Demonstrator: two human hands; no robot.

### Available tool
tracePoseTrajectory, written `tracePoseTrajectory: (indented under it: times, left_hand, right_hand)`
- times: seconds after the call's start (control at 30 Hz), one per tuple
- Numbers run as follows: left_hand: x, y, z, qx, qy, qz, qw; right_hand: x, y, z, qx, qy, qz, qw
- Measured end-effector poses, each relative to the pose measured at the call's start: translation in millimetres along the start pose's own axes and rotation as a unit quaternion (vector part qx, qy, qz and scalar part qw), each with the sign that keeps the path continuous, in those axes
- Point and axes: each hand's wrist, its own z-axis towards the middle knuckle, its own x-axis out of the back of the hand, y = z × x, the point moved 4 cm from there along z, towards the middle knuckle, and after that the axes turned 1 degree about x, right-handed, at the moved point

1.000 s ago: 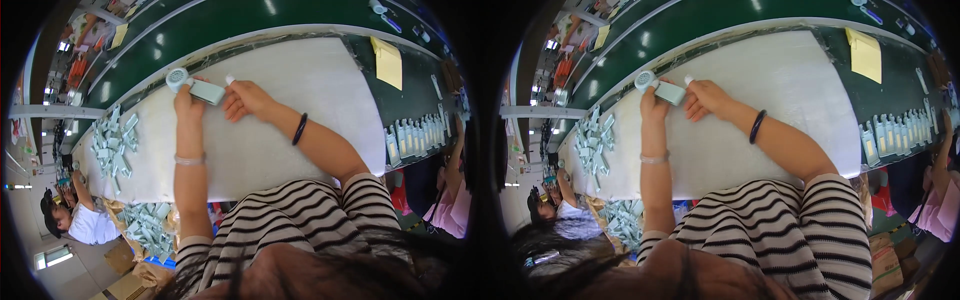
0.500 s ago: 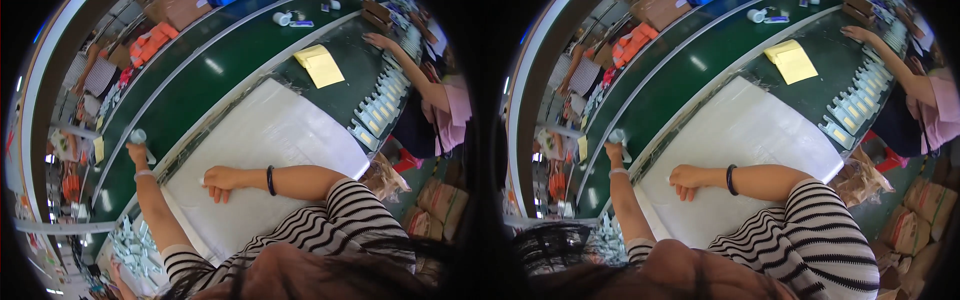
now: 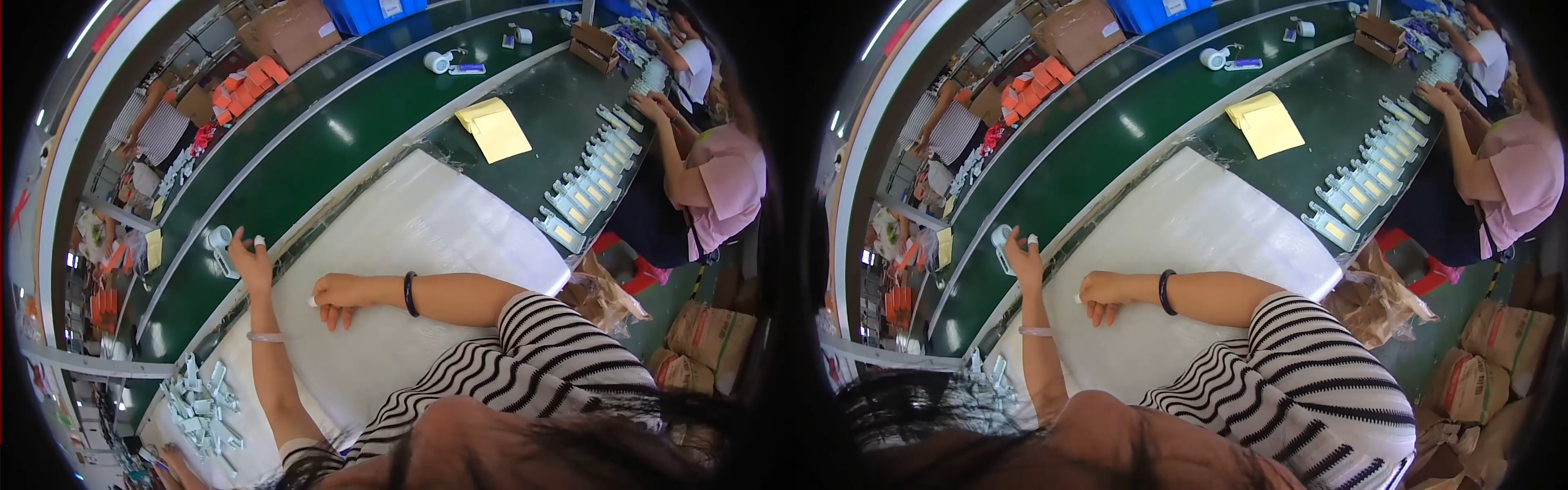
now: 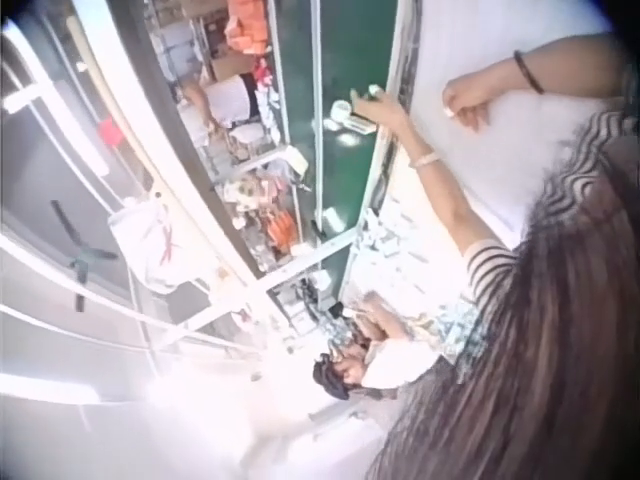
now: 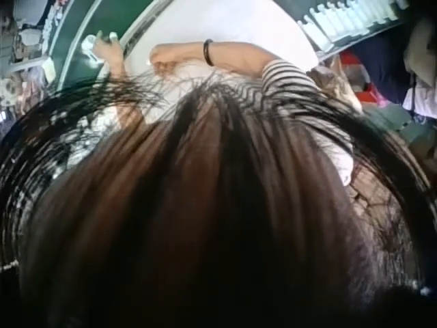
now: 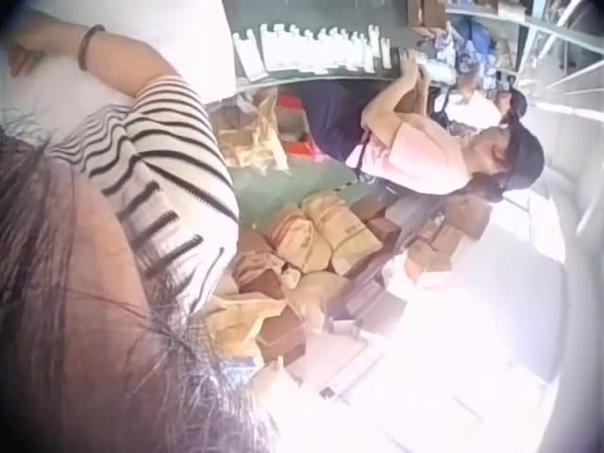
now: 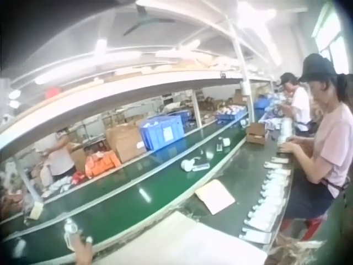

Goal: The person assembles portable electric fans by retrieving components from a conveyor belt, securing the battery and wiring into the plastic casing, attaching the fan head, snapping on the handle covers by hand, and placing the assembled fans back onto the conveyor belt.

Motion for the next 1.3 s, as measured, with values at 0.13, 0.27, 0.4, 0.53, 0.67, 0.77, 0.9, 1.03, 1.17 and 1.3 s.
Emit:
tracePoseTrajectory:
  times: [0.13, 0.27, 0.4, 0.53, 0.67, 0.77, 0.9, 1.03, 1.17, 1.3]
  left_hand:
    - [2, 57, -31, 0.376, -0.150, -0.457, 0.792]
    - [-17, 33, -71, 0.471, -0.115, -0.499, 0.718]
    - [-11, 33, -84, 0.375, -0.074, -0.508, 0.772]
    - [-1, 41, -86, 0.353, -0.053, -0.514, 0.780]
    - [-1, 46, -87, 0.365, -0.047, -0.532, 0.763]
    - [0, 46, -93, 0.361, -0.089, -0.499, 0.783]
    - [5, 50, -93, 0.391, -0.082, -0.462, 0.792]
    - [9, 57, -89, 0.395, -0.089, -0.445, 0.799]
    - [7, 64, -83, 0.400, -0.095, -0.450, 0.793]
    - [7, 63, -81, 0.412, -0.083, -0.448, 0.789]
  right_hand:
    - [6, 2, 3, -0.005, 0.008, 0.044, 0.999]
    - [13, -16, 17, -0.064, -0.044, -0.092, 0.993]
    - [81, -79, 19, 0.096, 0.063, -0.353, 0.928]
    - [191, -148, -15, 0.241, 0.229, -0.668, 0.665]
    - [314, -195, -71, 0.128, 0.462, -0.649, 0.591]
    - [366, -214, -113, 0.013, 0.572, -0.599, 0.560]
    - [436, -210, -134, -0.032, 0.653, -0.526, 0.544]
    - [494, -194, -132, -0.010, 0.631, -0.559, 0.538]
    - [539, -193, -127, 0.012, 0.556, -0.574, 0.601]
    - [575, -192, -107, -0.007, 0.542, -0.607, 0.581]
